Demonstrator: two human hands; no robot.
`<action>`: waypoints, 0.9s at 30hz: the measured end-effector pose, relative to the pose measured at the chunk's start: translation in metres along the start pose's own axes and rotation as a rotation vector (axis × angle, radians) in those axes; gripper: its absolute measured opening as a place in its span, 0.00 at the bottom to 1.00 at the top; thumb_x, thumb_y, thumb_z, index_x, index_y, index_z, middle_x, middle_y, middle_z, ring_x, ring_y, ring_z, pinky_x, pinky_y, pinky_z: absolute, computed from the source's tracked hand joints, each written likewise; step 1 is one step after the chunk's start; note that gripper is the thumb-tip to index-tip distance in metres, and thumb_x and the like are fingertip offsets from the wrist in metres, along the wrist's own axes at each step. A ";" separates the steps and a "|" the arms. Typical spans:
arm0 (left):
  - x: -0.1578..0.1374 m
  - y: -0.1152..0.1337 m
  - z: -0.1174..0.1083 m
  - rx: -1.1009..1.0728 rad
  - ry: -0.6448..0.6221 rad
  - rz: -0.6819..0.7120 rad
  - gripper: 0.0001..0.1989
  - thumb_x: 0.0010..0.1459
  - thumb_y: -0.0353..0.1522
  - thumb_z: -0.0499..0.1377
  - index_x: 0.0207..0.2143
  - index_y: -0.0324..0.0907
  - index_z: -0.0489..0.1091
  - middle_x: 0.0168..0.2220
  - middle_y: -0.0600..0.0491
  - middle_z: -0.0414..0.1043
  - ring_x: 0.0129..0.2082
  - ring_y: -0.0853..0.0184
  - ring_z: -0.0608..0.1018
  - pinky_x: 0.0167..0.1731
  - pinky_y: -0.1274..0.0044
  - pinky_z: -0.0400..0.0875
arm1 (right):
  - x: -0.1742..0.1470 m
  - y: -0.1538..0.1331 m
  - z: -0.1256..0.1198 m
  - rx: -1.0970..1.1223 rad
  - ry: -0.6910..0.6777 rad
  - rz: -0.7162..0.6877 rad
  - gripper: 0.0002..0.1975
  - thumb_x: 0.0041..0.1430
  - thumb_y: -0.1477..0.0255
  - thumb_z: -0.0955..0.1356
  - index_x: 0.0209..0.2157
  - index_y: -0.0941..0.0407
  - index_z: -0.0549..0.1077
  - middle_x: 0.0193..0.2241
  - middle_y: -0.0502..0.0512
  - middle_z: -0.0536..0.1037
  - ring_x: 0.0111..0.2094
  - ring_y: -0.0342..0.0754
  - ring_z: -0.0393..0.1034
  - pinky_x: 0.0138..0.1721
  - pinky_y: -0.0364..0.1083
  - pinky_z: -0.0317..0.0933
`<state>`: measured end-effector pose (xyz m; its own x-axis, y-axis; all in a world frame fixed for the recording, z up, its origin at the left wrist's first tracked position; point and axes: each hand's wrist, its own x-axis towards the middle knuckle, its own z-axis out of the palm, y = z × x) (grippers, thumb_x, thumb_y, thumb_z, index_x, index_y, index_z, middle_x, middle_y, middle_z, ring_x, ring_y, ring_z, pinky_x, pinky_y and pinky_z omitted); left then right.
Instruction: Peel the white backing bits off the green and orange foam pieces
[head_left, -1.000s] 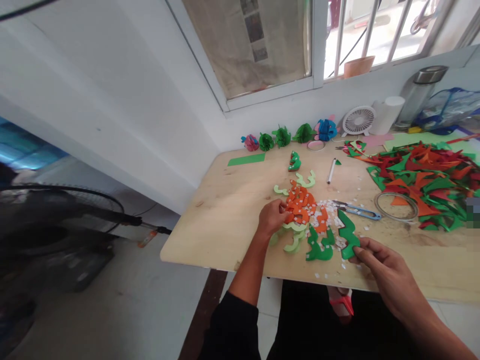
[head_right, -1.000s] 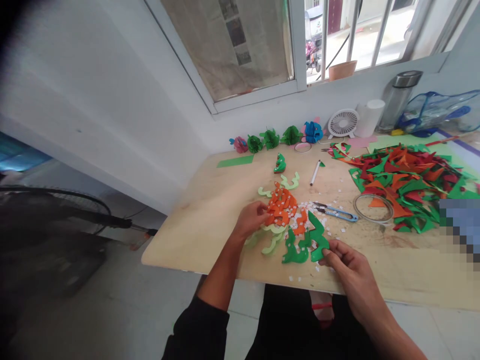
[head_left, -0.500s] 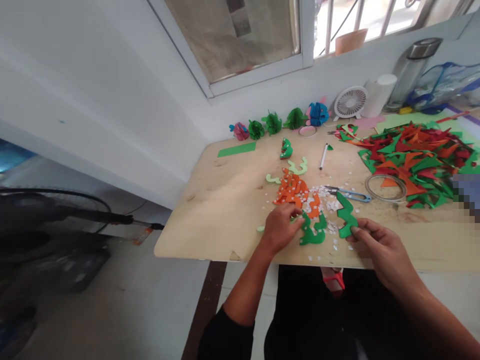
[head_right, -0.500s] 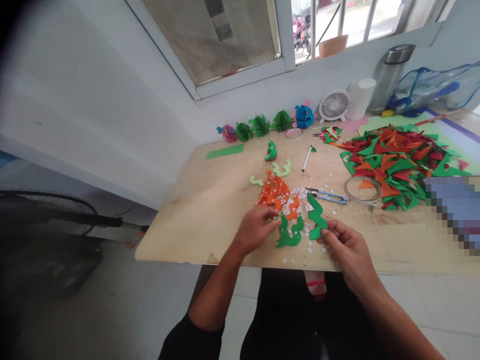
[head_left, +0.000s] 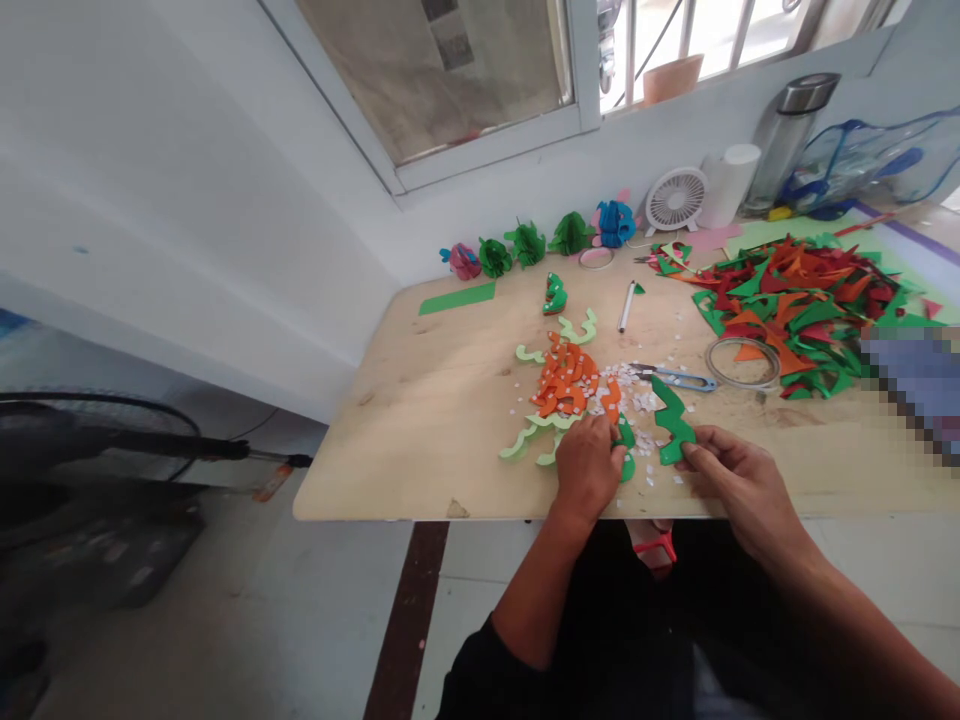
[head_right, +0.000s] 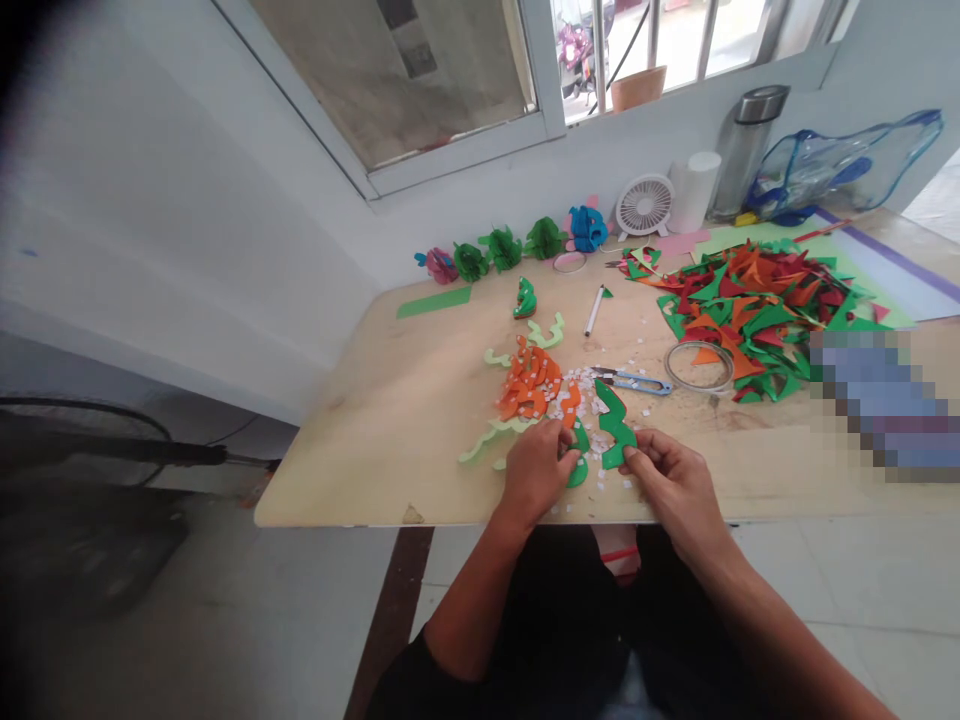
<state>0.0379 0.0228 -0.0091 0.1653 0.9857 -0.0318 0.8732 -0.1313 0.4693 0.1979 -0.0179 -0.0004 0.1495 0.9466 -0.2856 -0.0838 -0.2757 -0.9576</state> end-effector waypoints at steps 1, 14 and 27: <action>0.000 0.000 -0.001 -0.026 0.011 -0.012 0.06 0.50 0.26 0.62 0.28 0.43 0.67 0.30 0.53 0.73 0.35 0.63 0.74 0.36 0.74 0.66 | 0.000 0.001 0.000 0.000 -0.004 0.000 0.16 0.47 0.58 0.72 0.29 0.57 0.73 0.21 0.51 0.74 0.21 0.44 0.65 0.20 0.41 0.57; -0.007 -0.006 -0.043 -0.201 0.559 0.299 0.05 0.56 0.26 0.58 0.28 0.42 0.68 0.30 0.52 0.74 0.34 0.64 0.75 0.39 0.72 0.68 | 0.006 0.000 0.000 -0.055 0.022 -0.086 0.13 0.51 0.59 0.70 0.29 0.56 0.73 0.22 0.51 0.74 0.25 0.47 0.68 0.25 0.43 0.60; -0.009 -0.004 -0.040 -1.448 0.124 -0.287 0.10 0.39 0.32 0.68 0.24 0.38 0.71 0.20 0.57 0.71 0.20 0.73 0.72 0.23 0.81 0.62 | 0.002 -0.004 0.006 -0.008 -0.054 -0.054 0.14 0.50 0.59 0.71 0.30 0.56 0.72 0.23 0.52 0.76 0.22 0.47 0.69 0.21 0.43 0.62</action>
<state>0.0143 0.0183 0.0251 -0.0337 0.9716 -0.2344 -0.3501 0.2082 0.9133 0.1927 -0.0138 0.0030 0.1005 0.9678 -0.2308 -0.0693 -0.2246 -0.9720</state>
